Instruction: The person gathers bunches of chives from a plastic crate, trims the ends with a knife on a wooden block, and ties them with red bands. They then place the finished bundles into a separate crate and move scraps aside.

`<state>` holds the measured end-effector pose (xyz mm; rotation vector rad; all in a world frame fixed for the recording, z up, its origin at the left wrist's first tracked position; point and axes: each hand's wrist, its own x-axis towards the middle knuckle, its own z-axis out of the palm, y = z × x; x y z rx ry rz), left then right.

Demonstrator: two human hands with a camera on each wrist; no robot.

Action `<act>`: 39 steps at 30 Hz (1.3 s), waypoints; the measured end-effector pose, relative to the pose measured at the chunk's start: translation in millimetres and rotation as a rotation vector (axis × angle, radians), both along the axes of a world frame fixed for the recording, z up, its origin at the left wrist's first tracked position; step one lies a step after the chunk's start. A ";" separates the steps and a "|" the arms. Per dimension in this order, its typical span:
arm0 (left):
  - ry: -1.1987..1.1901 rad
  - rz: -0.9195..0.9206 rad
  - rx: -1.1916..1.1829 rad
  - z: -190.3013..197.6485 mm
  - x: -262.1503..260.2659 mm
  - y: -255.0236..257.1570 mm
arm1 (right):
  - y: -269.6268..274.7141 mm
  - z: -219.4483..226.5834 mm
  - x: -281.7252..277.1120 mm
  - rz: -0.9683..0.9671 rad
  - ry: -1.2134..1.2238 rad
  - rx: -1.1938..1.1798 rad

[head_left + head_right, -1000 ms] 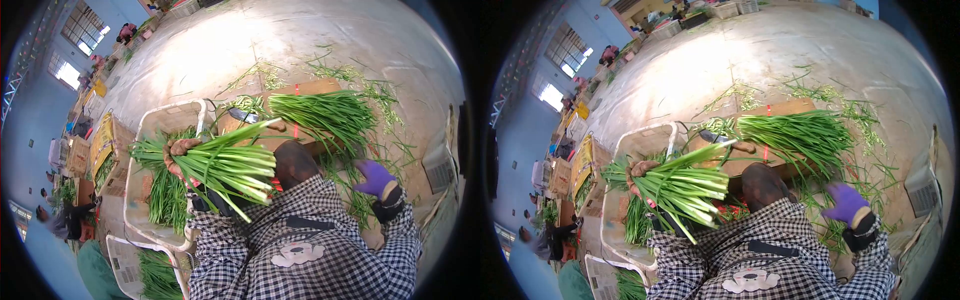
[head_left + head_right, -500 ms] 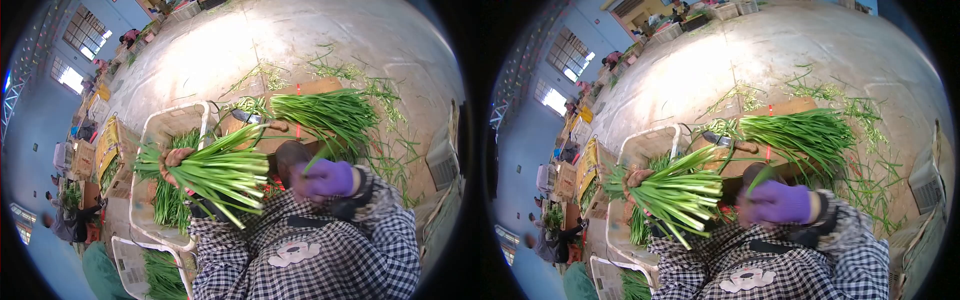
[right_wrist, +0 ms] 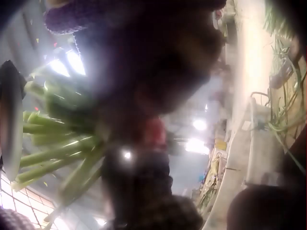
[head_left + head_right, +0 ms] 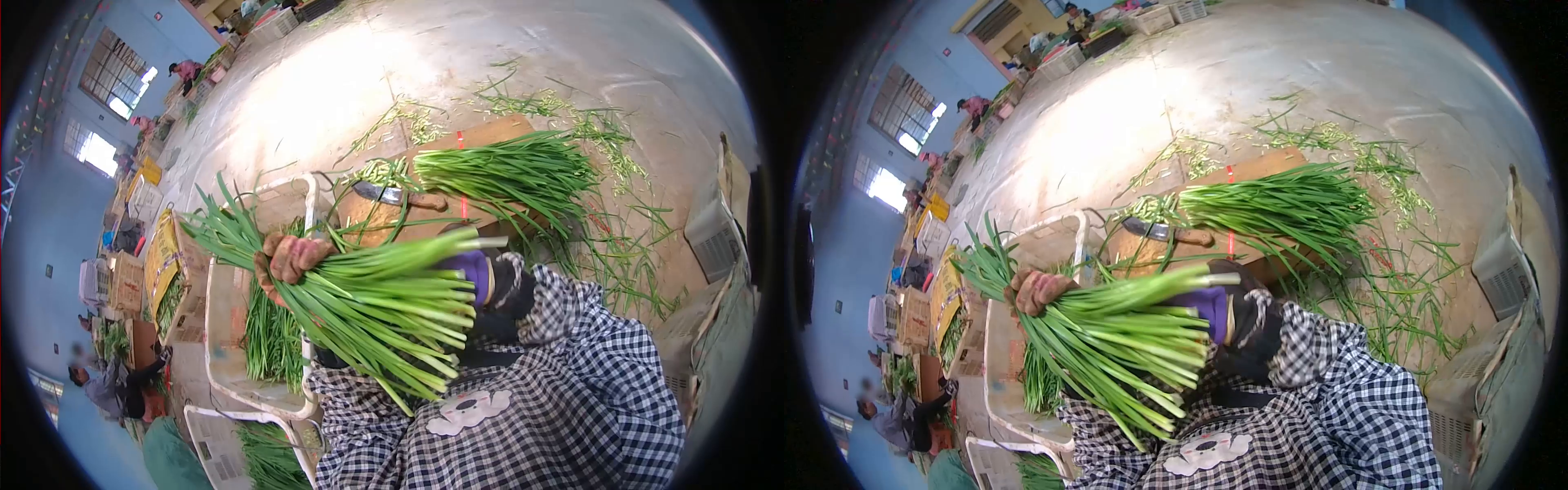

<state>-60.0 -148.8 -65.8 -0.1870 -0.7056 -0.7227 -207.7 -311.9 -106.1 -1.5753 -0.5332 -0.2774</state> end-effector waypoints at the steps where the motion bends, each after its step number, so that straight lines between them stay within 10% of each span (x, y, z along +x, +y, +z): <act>1: 0.006 0.016 0.007 -2.2 -1.0 8.0 | 7.0 -14.4 -3.3 0.003 -0.053 0.021; 2: 0.201 -0.011 -0.044 -5.5 -0.2 17.8 | 9.4 -22.8 -6.0 0.004 -0.106 0.041; 3: 0.393 -0.040 -0.103 -9.1 3.0 26.5 | 0.0 37.9 -38.2 0.033 0.623 -0.094; 4: 0.583 -0.071 -0.169 -13.0 8.9 33.1 | -7.8 39.2 -54.6 -0.010 0.702 -0.101; 6: 0.459 0.121 -0.054 -24.9 23.4 45.5 | -40.6 20.6 -101.9 -0.016 0.566 -0.199; 7: 0.354 0.176 -0.006 -26.9 27.4 48.7 | -63.2 12.9 -118.6 0.050 1.091 -0.225; 10: 0.189 0.220 0.038 -29.9 29.4 43.4 | -99.8 -7.2 -155.1 -0.233 1.502 -0.552; 12: 0.055 0.905 0.542 -40.9 29.5 37.8 | -105.4 -5.7 -161.0 -0.326 1.402 -1.419; 13: -0.030 1.243 0.796 -45.4 29.1 33.3 | -101.2 -7.9 -154.6 -0.400 1.063 -1.062; 15: -0.057 0.987 0.562 -50.0 24.9 19.3 | -66.6 -2.5 -111.9 -0.359 0.585 -0.458; 17: -0.092 0.507 0.093 -50.8 20.6 5.1 | -29.0 9.0 -64.9 -0.273 0.401 -0.376; 20: -0.032 0.229 0.149 -22.0 4.6 8.5 | -2.4 16.6 -36.4 -0.260 0.382 -0.305; 22: 0.159 0.357 0.093 -38.7 14.5 21.1 | 0.5 23.5 -36.3 -0.284 0.355 -0.264; 24: 0.532 1.094 0.862 -2.7 -8.5 10.0 | -18.2 38.5 -61.7 -0.154 0.612 -0.247; 27: 0.208 0.710 0.426 -50.3 47.7 52.7 | -69.9 -5.2 -124.1 -0.395 0.808 -0.389; 30: 0.366 0.644 0.328 -31.5 43.9 63.8 | -140.7 -59.3 -197.3 -0.399 1.541 -1.404; 32: 0.509 0.840 0.497 -21.0 40.1 49.2 | -111.9 -9.6 -185.9 -0.730 1.405 -1.320; 34: 0.575 0.989 0.648 -9.7 26.9 25.4 | -77.7 20.3 -146.3 -0.877 0.450 -1.051; 39: 0.409 1.093 0.756 7.4 -4.8 -1.5 | 4.6 91.2 -21.4 -0.700 -0.268 -0.837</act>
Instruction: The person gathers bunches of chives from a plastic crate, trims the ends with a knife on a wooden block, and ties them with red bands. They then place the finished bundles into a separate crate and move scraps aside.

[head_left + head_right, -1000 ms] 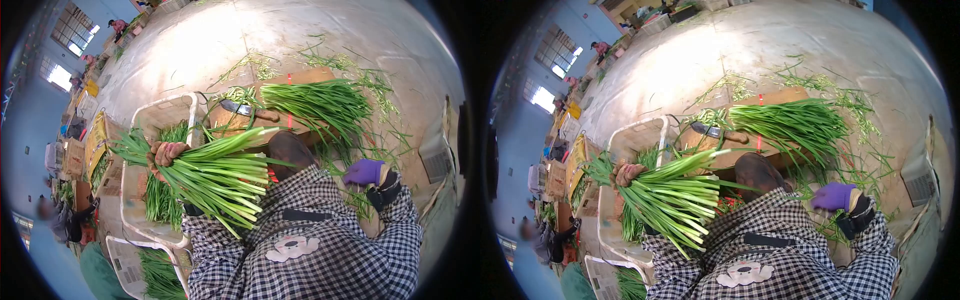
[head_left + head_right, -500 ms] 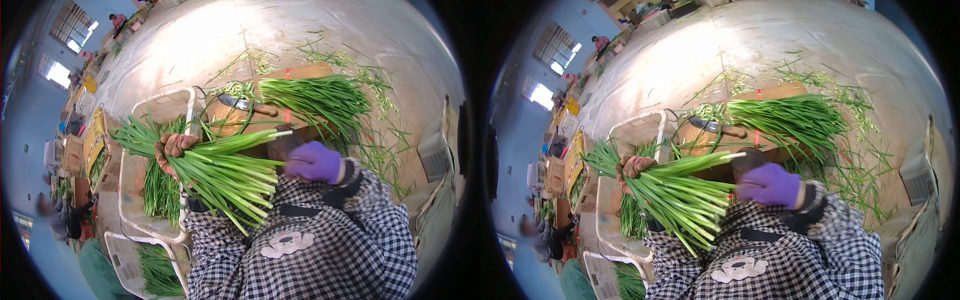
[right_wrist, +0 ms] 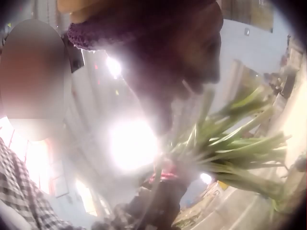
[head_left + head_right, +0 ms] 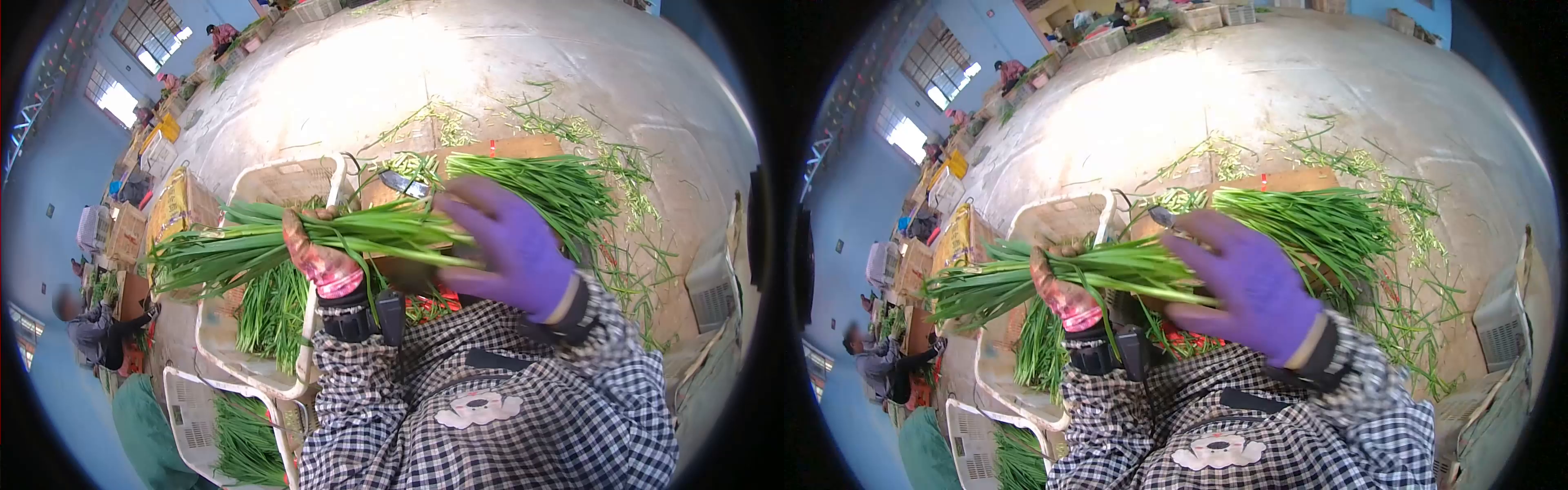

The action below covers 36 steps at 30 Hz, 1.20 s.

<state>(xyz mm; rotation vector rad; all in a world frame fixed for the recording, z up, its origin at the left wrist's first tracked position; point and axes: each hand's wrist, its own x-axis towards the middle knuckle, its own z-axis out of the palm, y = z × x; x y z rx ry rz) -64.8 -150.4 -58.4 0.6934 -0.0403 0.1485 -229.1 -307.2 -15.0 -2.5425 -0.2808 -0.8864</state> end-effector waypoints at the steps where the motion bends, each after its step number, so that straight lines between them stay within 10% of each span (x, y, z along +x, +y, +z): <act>1: 0.011 -0.026 0.000 10.8 -11.1 -1.4 | 10.7 -4.0 18.9 0.048 -0.098 0.054; 10: -0.046 -0.032 -0.296 4.7 31.4 79.5 | -38.5 -40.2 -23.4 0.174 0.457 0.145; 13: -0.089 -0.059 -0.340 -3.9 42.9 94.0 | -112.0 -105.9 -112.7 -0.333 1.398 -0.227; 15: -0.078 -0.059 -0.333 -8.0 47.6 82.2 | -110.8 -90.5 -135.2 -0.619 1.507 -0.273; 18: 0.003 -0.082 -0.255 4.9 30.4 38.0 | -59.1 -44.5 -90.3 -0.354 0.308 0.042; 22: -0.114 -0.202 -0.152 6.1 6.1 9.0 | -4.6 -12.5 -1.0 0.032 -0.146 0.029; 29: -0.141 0.053 0.123 23.6 -16.1 22.1 | 40.7 -26.7 60.2 0.091 0.143 -0.138; 33: -0.228 0.007 -0.154 8.3 20.7 73.5 | -3.4 -50.5 14.4 0.130 0.251 -0.006; 36: -0.136 0.212 -0.180 16.2 21.2 75.9 | -41.1 -59.2 -29.9 0.070 1.208 0.078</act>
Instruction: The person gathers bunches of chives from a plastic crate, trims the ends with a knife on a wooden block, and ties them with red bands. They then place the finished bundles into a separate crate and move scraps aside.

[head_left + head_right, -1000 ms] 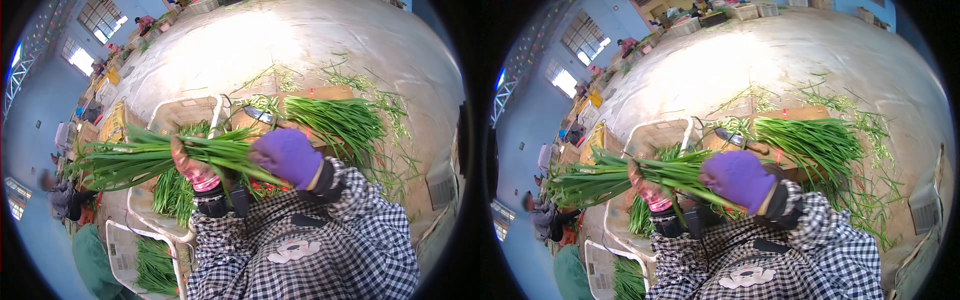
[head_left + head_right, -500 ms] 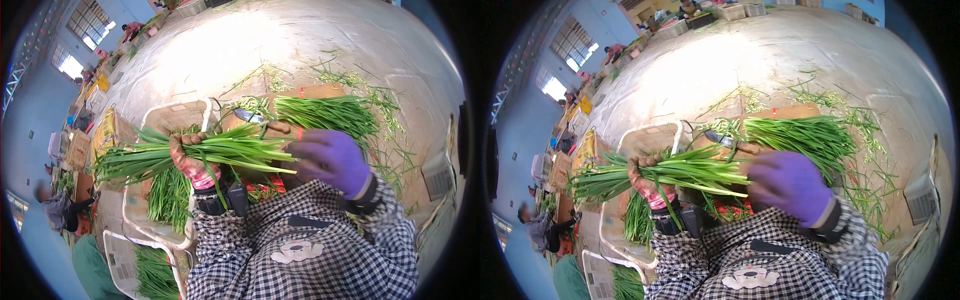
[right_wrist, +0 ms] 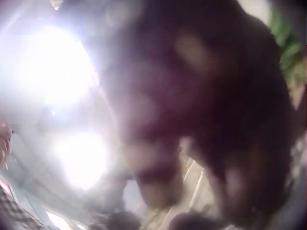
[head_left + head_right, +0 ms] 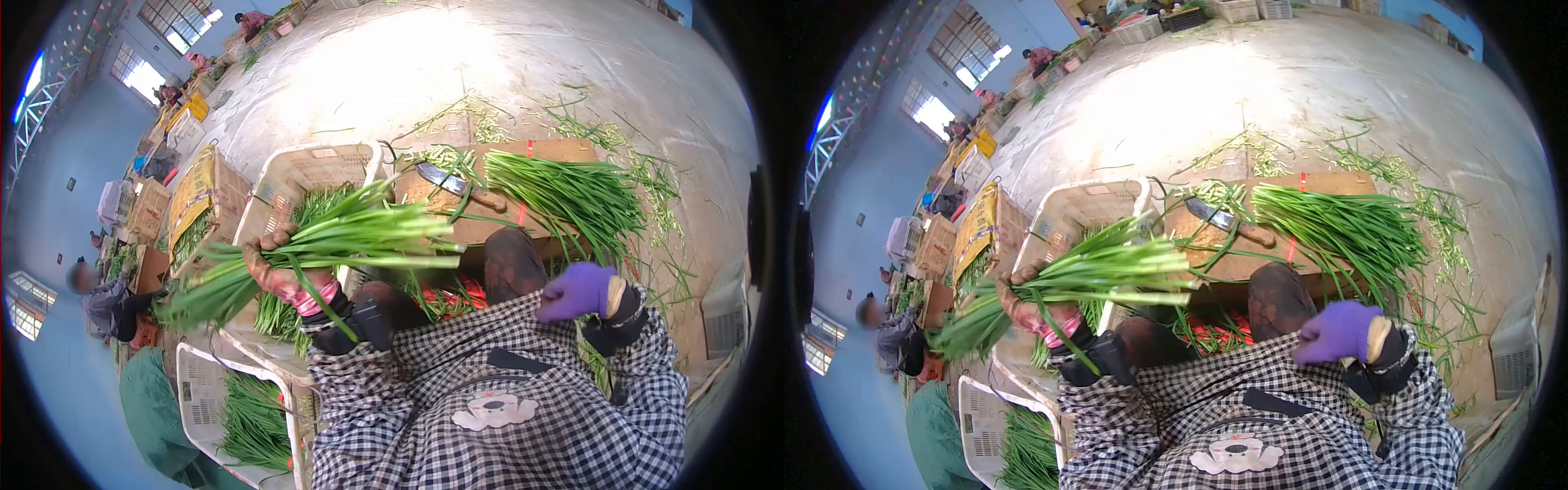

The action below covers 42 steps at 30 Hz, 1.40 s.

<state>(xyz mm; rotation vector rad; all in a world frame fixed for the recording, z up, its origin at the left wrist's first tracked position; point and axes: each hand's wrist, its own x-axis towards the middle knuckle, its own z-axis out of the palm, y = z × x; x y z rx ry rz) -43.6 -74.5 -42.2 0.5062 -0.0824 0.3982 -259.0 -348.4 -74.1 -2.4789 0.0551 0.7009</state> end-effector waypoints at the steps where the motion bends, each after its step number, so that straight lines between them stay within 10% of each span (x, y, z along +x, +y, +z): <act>1: 0.057 0.074 -0.023 0.7 -0.5 -5.7 | 1.1 -7.9 -8.5 -0.050 0.175 0.223; 2: -0.248 0.375 0.615 -17.6 2.9 -20.3 | 14.1 -33.0 -9.5 -0.051 0.070 0.745; 3: -0.402 0.664 0.992 -9.6 -10.6 -41.0 | 30.2 -50.5 1.3 -0.083 0.051 0.744; 7: -0.644 0.274 0.740 -23.0 -49.0 -92.7 | 95.4 -50.2 70.9 -0.014 -0.233 1.139; 9: -0.621 0.105 0.803 -33.0 -77.2 -93.5 | 109.2 -26.5 74.8 -0.060 -0.333 2.090; 15: -0.966 0.005 1.203 -84.4 -98.8 -39.1 | 113.1 -68.0 90.3 -0.384 0.141 2.363; 17: -1.043 -0.019 1.658 -97.6 -102.1 -6.8 | 106.3 -57.6 85.8 -0.322 0.047 2.364; 19: -0.635 -0.341 1.681 -100.6 -104.6 21.8 | 97.2 -55.4 80.0 -0.411 0.011 2.196; 25: -0.118 -0.691 0.940 -73.3 -90.9 16.0 | 96.3 -55.7 71.3 -0.277 -0.189 1.802; 29: -0.044 -1.054 1.524 -131.1 -93.2 -8.6 | 93.5 -61.9 78.7 -0.191 -0.371 1.331; 33: 0.028 -1.053 1.249 -77.2 -125.2 -50.6 | 77.4 -14.7 52.3 -0.284 -0.561 0.950; 36: 0.122 -1.060 1.122 -91.1 -132.1 -53.9 | 71.5 -39.8 68.7 -0.870 -0.676 1.351; 39: 0.273 -1.041 1.132 -96.6 -141.5 -58.0 | 55.0 -48.1 77.2 -0.896 -0.949 1.330; 42: 0.220 -0.971 1.165 -102.2 -145.0 -59.7 | 38.0 -44.5 73.4 -0.904 -1.034 0.543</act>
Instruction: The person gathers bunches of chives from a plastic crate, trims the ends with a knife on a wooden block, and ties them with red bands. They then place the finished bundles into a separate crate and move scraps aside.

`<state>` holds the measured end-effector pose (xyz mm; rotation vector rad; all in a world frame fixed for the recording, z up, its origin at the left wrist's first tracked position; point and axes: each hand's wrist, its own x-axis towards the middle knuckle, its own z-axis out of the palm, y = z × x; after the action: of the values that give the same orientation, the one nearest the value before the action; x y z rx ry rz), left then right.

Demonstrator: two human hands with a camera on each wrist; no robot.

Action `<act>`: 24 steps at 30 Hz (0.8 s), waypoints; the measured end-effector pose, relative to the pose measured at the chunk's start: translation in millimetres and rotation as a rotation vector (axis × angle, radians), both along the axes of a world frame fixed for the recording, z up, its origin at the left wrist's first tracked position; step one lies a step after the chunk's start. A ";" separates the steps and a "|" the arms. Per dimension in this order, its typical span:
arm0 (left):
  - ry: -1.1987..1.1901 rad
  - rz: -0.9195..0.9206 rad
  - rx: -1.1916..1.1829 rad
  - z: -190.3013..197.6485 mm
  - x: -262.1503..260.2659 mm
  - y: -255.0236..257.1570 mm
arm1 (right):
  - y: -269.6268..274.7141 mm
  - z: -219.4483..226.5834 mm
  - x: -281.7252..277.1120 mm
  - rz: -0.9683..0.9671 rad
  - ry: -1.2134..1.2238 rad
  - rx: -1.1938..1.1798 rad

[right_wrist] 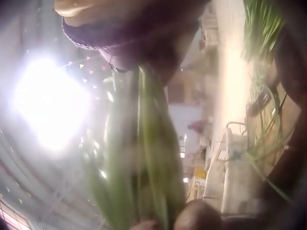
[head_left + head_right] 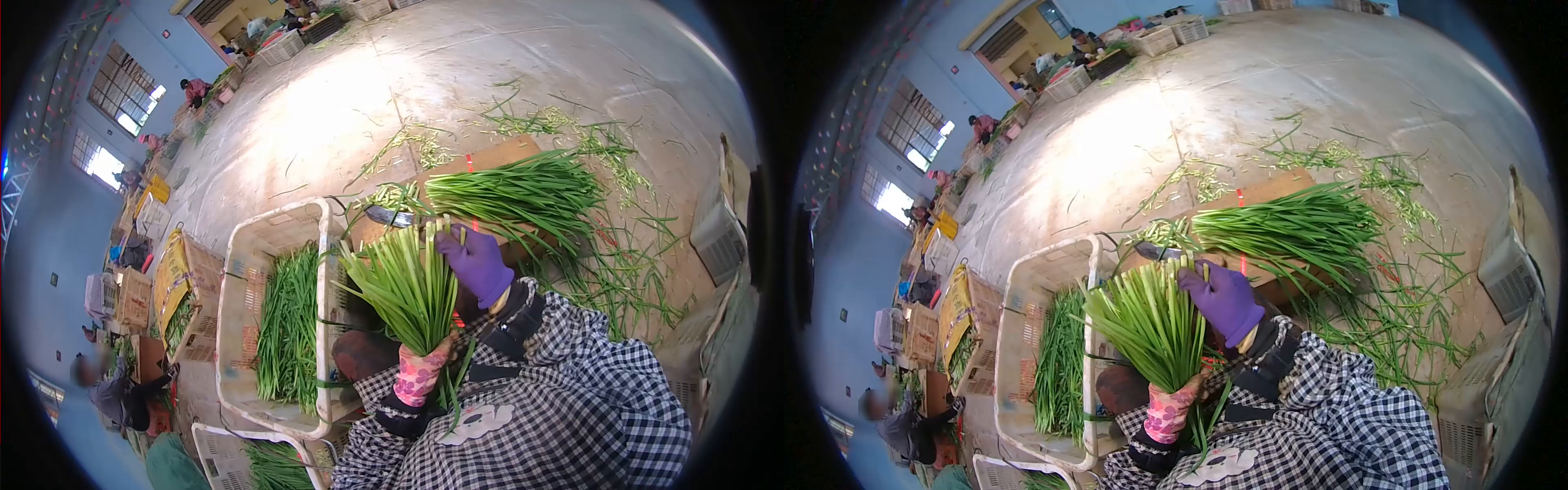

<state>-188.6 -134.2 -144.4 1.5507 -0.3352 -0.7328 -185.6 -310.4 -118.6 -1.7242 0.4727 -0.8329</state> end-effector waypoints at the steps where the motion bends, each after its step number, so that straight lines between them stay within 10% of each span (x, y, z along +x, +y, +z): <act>1: 0.024 -0.019 -0.008 1.1 1.9 -0.8 | -4.8 -0.1 -2.7 -0.090 0.172 -0.219; 5: 0.050 -0.082 -0.055 8.8 6.2 -1.8 | -50.5 -31.7 1.3 0.041 -0.215 -0.505; 8: 0.094 -0.084 -0.039 8.7 5.2 0.2 | -88.1 6.0 -39.6 -0.031 -0.282 0.445; 11: 0.080 -0.067 -0.071 11.7 4.3 2.2 | -177.0 -3.8 -101.6 -0.021 -0.481 0.800; 13: 0.062 -0.050 -0.076 3.3 5.0 4.3 | -226.5 -0.9 -158.2 -0.294 -0.311 0.524; 17: -0.138 -0.105 -0.243 -13.3 12.6 0.1 | -178.6 37.0 -181.7 -0.022 1.238 -0.293; 21: 0.103 -0.192 -0.048 -16.3 9.2 -9.1 | -62.9 77.5 -117.7 0.344 0.388 0.428; 24: -0.530 -0.322 0.130 -22.6 9.8 -4.6 | -26.2 54.6 -75.5 0.391 0.139 0.195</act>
<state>-178.8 -138.8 -167.0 1.8276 -0.9627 -0.5840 -261.1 -336.6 -64.0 -1.6270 0.2828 -0.3766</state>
